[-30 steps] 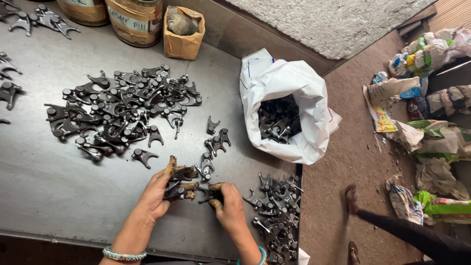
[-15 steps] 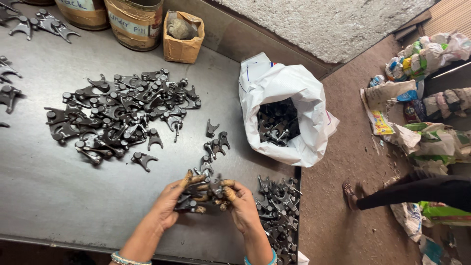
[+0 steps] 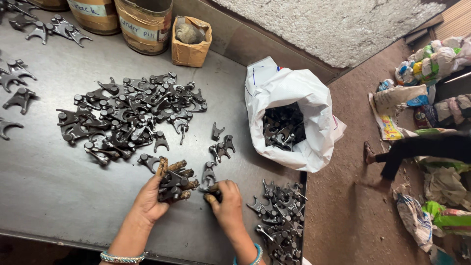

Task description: The person picks up dark metal castings from a workbench one at a time, turns them in their hands, and places them into a white sack on the bench. They occasionally gather several castings in one hand before dropping them into the sack, working through a large pile of parts.

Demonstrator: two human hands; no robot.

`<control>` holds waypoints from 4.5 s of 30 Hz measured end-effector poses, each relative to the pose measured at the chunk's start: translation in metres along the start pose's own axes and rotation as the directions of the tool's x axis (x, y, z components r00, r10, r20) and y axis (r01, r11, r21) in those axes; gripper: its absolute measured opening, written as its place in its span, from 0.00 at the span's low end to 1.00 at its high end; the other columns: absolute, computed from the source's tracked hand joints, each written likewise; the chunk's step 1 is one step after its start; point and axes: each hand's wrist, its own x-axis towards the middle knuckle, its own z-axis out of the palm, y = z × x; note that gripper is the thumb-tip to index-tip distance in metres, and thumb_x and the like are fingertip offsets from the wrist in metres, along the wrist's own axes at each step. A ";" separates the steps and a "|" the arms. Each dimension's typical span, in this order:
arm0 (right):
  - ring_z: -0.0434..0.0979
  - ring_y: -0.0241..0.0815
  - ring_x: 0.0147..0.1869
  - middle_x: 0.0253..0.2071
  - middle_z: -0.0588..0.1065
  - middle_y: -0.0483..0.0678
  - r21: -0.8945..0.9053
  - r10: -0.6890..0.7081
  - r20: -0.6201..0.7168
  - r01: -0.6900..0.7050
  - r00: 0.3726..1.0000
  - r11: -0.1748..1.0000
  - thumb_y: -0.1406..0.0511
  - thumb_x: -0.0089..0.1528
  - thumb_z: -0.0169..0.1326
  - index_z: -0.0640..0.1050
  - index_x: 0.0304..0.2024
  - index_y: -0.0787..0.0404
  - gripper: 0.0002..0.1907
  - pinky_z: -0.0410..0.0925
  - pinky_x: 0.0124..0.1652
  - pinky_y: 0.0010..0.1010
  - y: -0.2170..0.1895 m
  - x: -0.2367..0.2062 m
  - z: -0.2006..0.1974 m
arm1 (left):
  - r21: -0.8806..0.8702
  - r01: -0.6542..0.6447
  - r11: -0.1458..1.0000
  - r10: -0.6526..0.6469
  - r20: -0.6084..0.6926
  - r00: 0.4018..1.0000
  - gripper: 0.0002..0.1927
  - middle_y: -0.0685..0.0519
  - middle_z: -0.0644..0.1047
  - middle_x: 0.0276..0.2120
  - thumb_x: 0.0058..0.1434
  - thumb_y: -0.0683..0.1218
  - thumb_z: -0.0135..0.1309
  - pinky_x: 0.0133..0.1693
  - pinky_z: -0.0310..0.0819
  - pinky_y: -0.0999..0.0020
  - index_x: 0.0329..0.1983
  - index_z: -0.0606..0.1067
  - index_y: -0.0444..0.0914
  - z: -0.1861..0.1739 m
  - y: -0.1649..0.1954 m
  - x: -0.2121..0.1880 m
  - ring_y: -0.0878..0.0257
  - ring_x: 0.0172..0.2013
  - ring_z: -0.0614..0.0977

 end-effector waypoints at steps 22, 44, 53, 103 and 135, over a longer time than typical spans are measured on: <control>0.80 0.44 0.39 0.38 0.79 0.51 0.251 0.029 -0.073 -0.010 0.997 0.968 0.68 0.62 0.64 0.82 0.46 0.64 0.11 0.73 0.39 0.34 0.028 0.047 0.001 | -0.014 0.198 0.980 -0.197 0.060 0.979 0.23 0.46 0.83 0.43 0.62 0.55 0.54 0.40 0.83 0.47 0.54 0.76 0.37 0.014 -0.045 -0.003 0.50 0.41 0.85; 0.77 0.39 0.49 0.45 0.77 0.49 0.897 0.102 0.375 -0.389 0.921 0.211 0.73 0.60 0.62 0.74 0.49 0.64 0.15 0.71 0.49 0.28 0.058 0.023 -0.003 | 0.177 0.067 0.982 -0.071 0.019 0.997 0.21 0.45 0.83 0.44 0.64 0.45 0.58 0.41 0.83 0.50 0.59 0.77 0.32 0.021 -0.033 0.000 0.54 0.40 0.84; 0.71 0.53 0.45 0.38 0.71 0.54 -0.086 -0.018 -0.051 0.014 0.999 0.996 0.66 0.53 0.66 0.81 0.57 0.55 0.27 0.66 0.48 0.41 0.013 0.090 -0.010 | -0.037 0.243 0.969 -0.242 0.025 0.970 0.23 0.46 0.82 0.47 0.58 0.50 0.58 0.37 0.83 0.45 0.56 0.76 0.39 0.030 -0.048 -0.003 0.48 0.44 0.85; 0.82 0.41 0.42 0.41 0.82 0.50 0.693 0.594 -0.089 -0.379 0.799 0.613 0.83 0.42 0.62 0.79 0.48 0.66 0.30 0.76 0.41 0.33 0.198 0.080 -0.152 | 0.674 -0.286 0.681 0.436 -0.060 0.898 0.22 0.49 0.81 0.45 0.58 0.43 0.64 0.43 0.72 0.66 0.54 0.77 0.31 0.226 -0.056 0.122 0.60 0.42 0.80; 0.82 0.44 0.35 0.35 0.81 0.52 0.793 0.556 -0.364 -0.064 0.747 0.606 0.76 0.47 0.63 0.77 0.43 0.69 0.20 0.74 0.36 0.34 0.188 0.161 -0.203 | 0.946 -0.318 0.057 0.713 0.184 0.677 0.29 0.39 0.82 0.41 0.51 0.57 0.71 0.48 0.74 0.50 0.48 0.77 0.34 0.305 -0.032 0.150 0.41 0.46 0.82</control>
